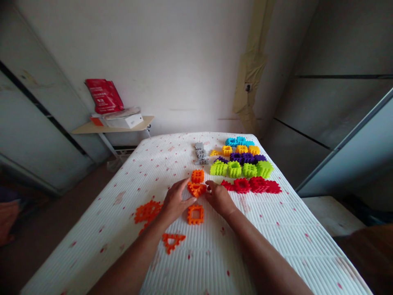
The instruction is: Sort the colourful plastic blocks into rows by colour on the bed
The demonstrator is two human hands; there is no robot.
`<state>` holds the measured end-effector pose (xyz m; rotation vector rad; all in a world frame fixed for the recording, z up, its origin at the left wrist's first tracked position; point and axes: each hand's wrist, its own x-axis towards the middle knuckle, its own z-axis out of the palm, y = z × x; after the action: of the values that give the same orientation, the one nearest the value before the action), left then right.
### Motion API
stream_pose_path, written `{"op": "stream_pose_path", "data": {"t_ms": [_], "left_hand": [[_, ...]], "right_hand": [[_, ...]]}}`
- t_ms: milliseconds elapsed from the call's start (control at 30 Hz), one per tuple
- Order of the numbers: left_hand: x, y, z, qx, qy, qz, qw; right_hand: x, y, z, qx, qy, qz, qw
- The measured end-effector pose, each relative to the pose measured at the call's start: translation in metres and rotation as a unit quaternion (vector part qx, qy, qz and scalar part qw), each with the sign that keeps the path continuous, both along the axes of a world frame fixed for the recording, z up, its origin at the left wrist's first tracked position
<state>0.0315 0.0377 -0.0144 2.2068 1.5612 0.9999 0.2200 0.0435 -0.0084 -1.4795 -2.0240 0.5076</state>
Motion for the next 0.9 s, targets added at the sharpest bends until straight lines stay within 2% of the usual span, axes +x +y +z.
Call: {"op": "stream_pose_path", "data": {"t_ms": [533,900], "left_hand": [[0.0041,0.0021,-0.0022,-0.011,-0.019,0.001,1.0],[0.0039,0.0025,-0.0059,0.007,-0.028,0.001,1.0]], "right_hand": [[-0.007,0.0053,-0.006,0.024,0.012,0.012,1.0],[-0.0082,0.0041,-0.0031,0.027,0.015,0.008,0.999]]}}
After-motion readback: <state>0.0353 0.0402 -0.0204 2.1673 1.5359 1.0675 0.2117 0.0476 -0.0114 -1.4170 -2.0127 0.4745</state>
